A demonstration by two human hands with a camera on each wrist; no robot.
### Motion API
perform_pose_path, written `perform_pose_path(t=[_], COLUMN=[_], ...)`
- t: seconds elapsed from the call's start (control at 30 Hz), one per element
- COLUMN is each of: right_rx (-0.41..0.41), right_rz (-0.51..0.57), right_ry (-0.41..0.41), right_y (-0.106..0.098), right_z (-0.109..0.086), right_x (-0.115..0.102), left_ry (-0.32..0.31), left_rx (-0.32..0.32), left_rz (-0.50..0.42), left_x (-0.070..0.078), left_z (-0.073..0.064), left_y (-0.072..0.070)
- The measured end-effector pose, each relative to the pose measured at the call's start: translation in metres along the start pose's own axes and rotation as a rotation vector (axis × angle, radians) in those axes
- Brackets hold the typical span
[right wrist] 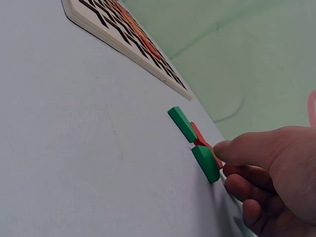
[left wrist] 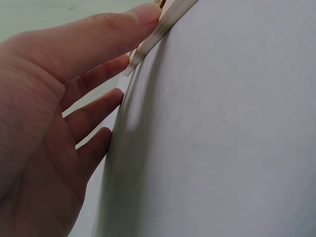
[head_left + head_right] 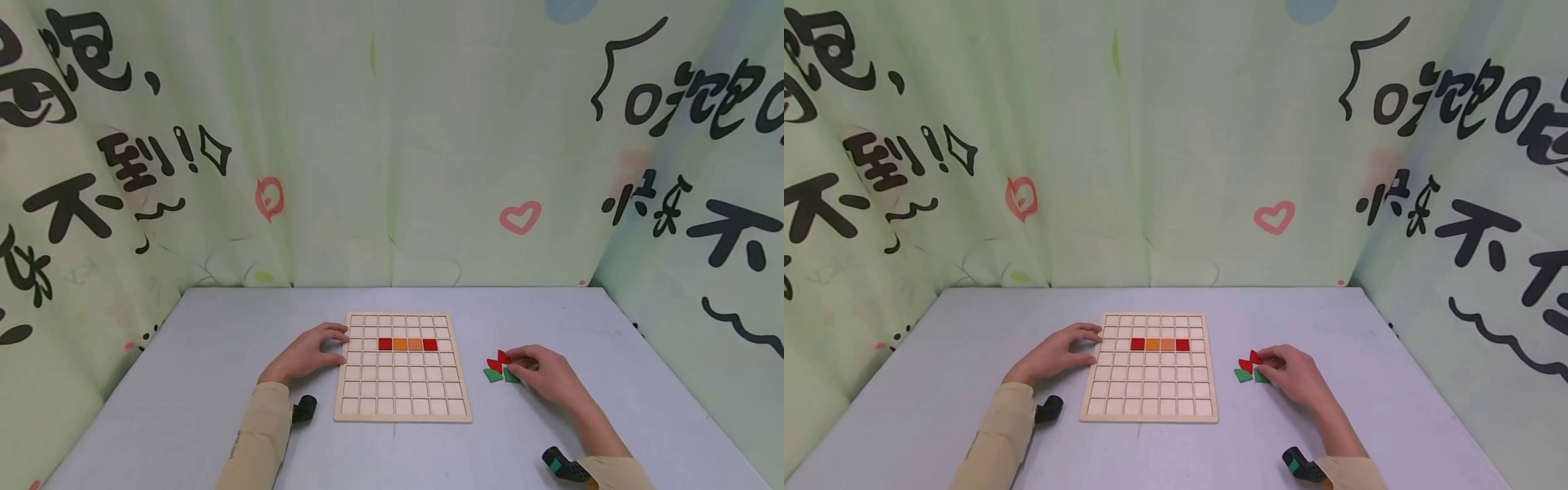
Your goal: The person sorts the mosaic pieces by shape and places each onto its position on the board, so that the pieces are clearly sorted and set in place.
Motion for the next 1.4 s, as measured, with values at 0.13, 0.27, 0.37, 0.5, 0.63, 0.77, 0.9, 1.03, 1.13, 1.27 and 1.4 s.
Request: perform_pose_path(t=[0.13,0.27,0.37,0.5,0.63,0.77,0.9,1.03,1.13,1.27,1.4], right_rx=[-0.017,-0.045,-0.064,-0.073,-0.070,-0.060,-0.046,-0.040,-0.045,-0.053,-0.049], right_rz=[-0.008,-0.003,0.012,0.016,0.002,-0.008,-0.015,-0.021,-0.021,-0.022,-0.027], right_ry=[-0.003,0.006,0.006,-0.016,-0.039,-0.049,-0.043,-0.025,-0.016,-0.014,-0.011], right_y=[-0.0007,-0.0005,0.0002,0.0017,0.0027,0.0029,0.0019,-0.0009,-0.0023,-0.0022,-0.0024], right_z=[-0.0048,-0.0081,-0.0097,-0.0106,-0.0103,-0.0093,-0.0086,-0.0084,-0.0087,-0.0086,-0.0085], right_x=[-0.0007,-0.0023,-0.0042,-0.0067,-0.0082,-0.0093,-0.0100,-0.0087,-0.0072,-0.0054,-0.0043], left_ry=[-0.002,-0.002,-0.005,-0.013,-0.013,-0.005,-0.005,-0.008,-0.010,-0.010,-0.004], left_rx=[-0.004,-0.004,0.001,0.002,0.001,0.001,0.003,0.001,0.000,-0.001,-0.001], left_rz=[0.000,-0.001,0.000,-0.001,-0.001,0.001,0.000,-0.003,-0.004,-0.002,0.001], left_x=[0.0004,0.0000,-0.0006,-0.0010,-0.0004,0.0003,0.0002,-0.0003,-0.0007,-0.0004,0.0008], left_z=[-0.0001,-0.0002,-0.0001,0.0001,0.0001,0.0000,-0.0005,-0.0010,-0.0012,-0.0011,0.0001], left_y=[0.0006,0.0010,0.0012,0.0013,0.0005,-0.0008,-0.0013,-0.0006,0.0000,0.0004,-0.0003])
Point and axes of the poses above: each hand's wrist, its own z-axis towards the middle knuckle, its own y-axis out of the palm, x = y × z, the point moved 4 cm from there along z, towards the middle knuckle, and after that the axes turned 4 degrees about -x, right-handed, at the moved point
